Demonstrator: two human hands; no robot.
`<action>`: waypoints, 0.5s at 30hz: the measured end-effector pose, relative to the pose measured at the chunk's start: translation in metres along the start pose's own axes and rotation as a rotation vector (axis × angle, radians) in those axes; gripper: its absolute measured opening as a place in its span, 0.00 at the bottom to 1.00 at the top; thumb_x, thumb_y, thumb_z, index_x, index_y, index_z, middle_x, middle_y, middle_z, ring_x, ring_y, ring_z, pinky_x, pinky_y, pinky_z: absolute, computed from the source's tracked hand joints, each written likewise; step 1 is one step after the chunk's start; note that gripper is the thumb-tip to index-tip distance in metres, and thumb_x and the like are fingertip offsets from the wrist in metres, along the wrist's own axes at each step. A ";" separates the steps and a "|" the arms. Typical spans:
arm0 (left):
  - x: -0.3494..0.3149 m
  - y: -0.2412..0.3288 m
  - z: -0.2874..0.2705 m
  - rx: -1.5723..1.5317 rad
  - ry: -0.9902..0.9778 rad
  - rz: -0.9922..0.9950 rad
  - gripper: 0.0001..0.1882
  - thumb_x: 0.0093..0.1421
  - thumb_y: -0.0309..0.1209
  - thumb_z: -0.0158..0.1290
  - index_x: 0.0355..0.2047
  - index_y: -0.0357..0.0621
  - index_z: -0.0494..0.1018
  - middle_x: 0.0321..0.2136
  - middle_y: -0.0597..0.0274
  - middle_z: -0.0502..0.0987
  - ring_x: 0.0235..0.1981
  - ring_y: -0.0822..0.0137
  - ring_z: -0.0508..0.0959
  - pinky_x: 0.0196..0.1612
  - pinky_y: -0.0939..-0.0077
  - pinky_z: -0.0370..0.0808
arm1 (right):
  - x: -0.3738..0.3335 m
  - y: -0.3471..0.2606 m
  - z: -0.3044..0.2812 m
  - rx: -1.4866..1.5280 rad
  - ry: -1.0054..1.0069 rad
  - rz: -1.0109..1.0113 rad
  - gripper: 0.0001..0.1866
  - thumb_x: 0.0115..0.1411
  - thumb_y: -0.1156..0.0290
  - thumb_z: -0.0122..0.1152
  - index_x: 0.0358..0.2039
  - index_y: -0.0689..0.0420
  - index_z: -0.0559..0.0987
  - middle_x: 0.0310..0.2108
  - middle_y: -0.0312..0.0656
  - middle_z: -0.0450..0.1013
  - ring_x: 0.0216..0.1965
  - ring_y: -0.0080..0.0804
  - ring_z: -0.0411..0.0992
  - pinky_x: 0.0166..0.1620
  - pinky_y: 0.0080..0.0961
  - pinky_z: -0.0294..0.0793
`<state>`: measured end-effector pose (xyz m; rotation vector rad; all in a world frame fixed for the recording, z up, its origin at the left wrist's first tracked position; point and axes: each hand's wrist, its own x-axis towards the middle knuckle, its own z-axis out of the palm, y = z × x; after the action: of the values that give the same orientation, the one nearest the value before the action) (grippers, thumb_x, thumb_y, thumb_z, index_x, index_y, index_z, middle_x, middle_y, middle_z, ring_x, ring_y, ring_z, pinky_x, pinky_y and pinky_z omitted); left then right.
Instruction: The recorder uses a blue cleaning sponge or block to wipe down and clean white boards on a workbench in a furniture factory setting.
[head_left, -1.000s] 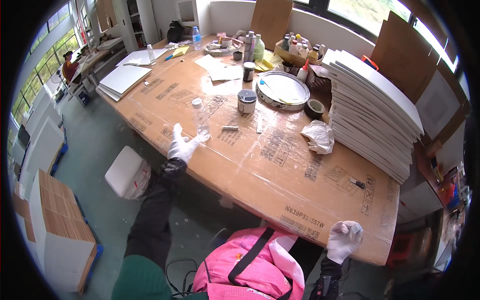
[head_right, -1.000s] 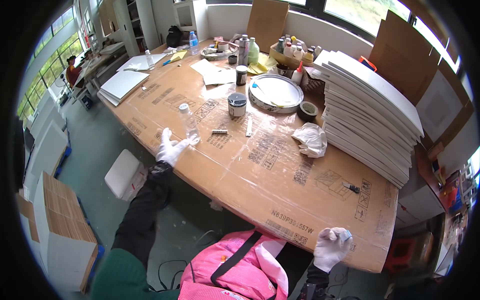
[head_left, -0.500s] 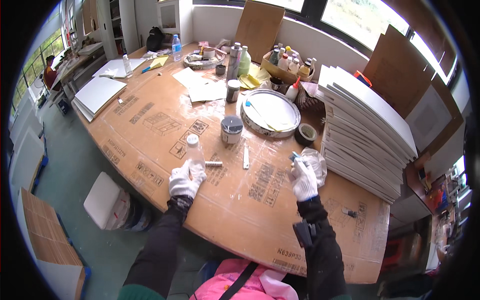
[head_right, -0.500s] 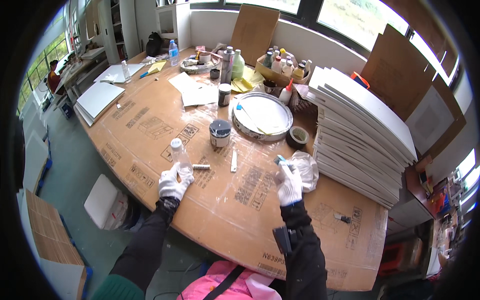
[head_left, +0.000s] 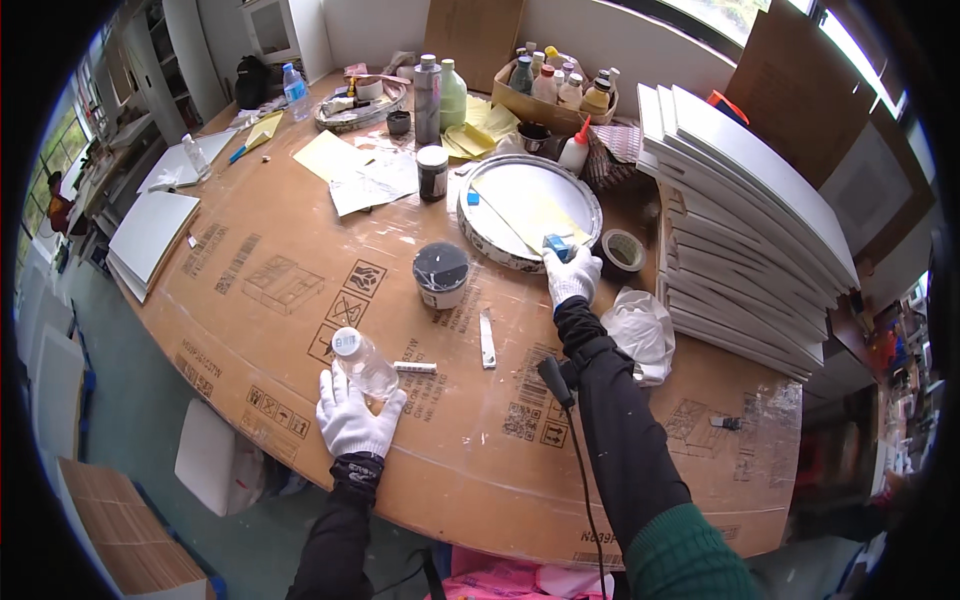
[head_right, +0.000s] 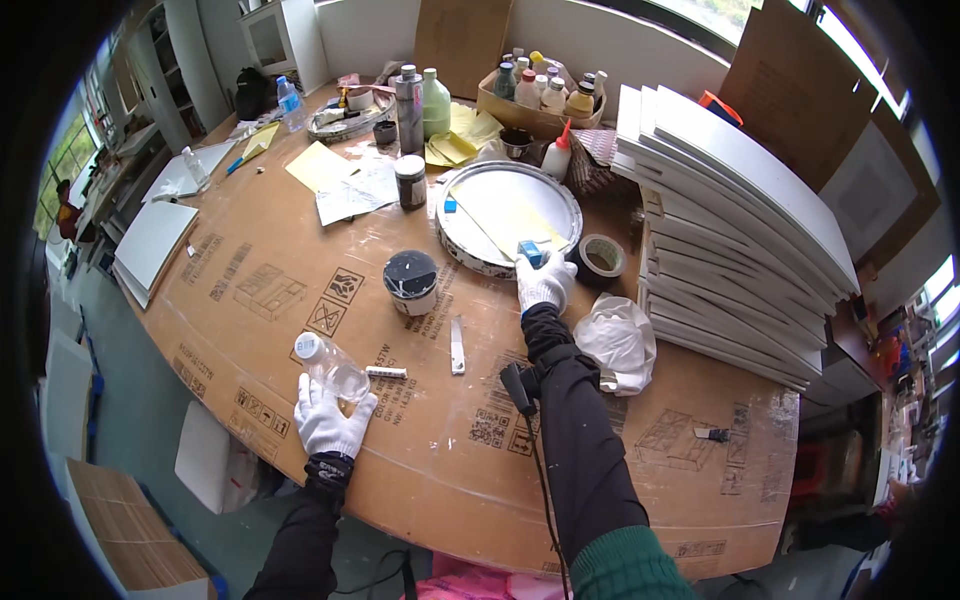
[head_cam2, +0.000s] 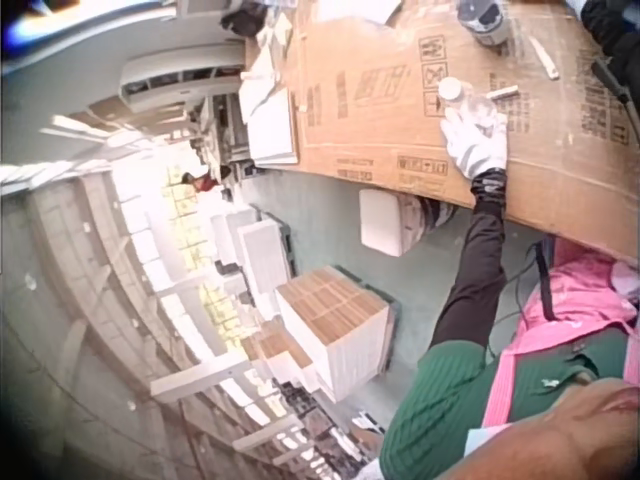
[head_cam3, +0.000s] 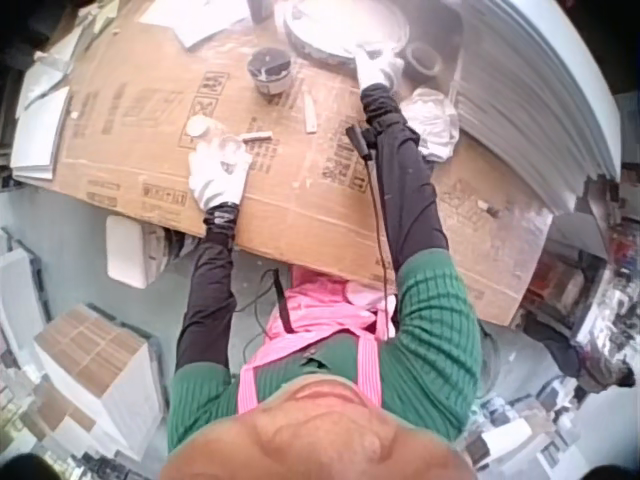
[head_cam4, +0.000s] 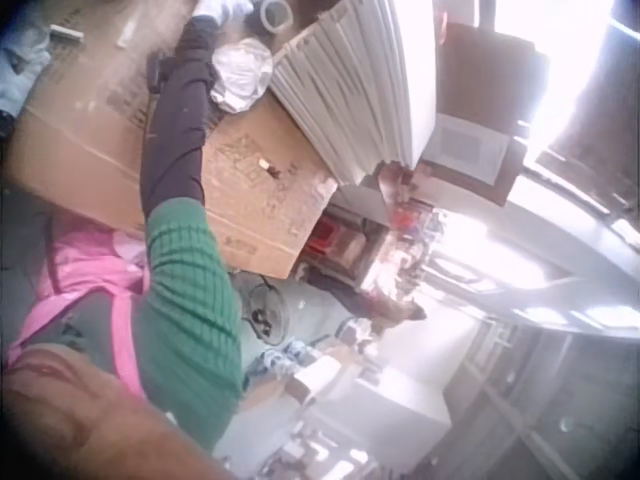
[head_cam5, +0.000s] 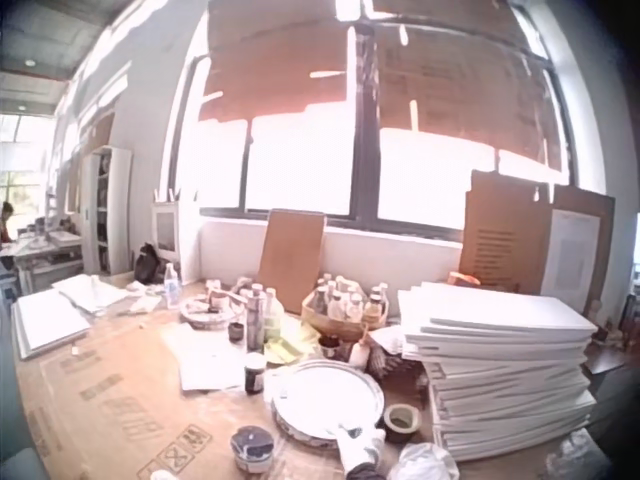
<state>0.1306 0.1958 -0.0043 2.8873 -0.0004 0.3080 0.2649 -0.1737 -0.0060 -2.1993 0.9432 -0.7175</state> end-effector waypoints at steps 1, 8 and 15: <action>-0.001 0.000 -0.002 0.006 -0.007 0.001 0.45 0.49 0.61 0.63 0.59 0.41 0.72 0.63 0.46 0.66 0.69 0.49 0.58 0.67 0.52 0.58 | -0.005 0.003 -0.002 -0.006 0.003 0.000 0.31 0.45 0.55 0.78 0.47 0.57 0.78 0.43 0.54 0.70 0.42 0.50 0.74 0.46 0.41 0.75; 0.004 0.000 -0.005 -0.029 -0.037 0.022 0.50 0.51 0.62 0.62 0.64 0.38 0.65 0.67 0.48 0.63 0.69 0.50 0.58 0.68 0.53 0.58 | -0.078 0.057 -0.052 0.253 0.034 -0.091 0.32 0.52 0.57 0.75 0.50 0.64 0.74 0.41 0.47 0.73 0.43 0.37 0.72 0.49 0.34 0.73; -0.005 0.006 -0.004 -0.191 -0.007 0.185 0.51 0.51 0.54 0.65 0.63 0.29 0.61 0.65 0.36 0.62 0.68 0.43 0.59 0.70 0.53 0.55 | -0.212 0.111 -0.278 0.692 -0.282 0.199 0.28 0.69 0.49 0.56 0.18 0.57 0.78 0.11 0.32 0.67 0.10 0.14 0.59 0.14 0.20 0.57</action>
<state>0.1249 0.1908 0.0003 2.7023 -0.2841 0.3126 -0.0980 -0.1631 0.0457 -1.5216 0.6298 -0.5172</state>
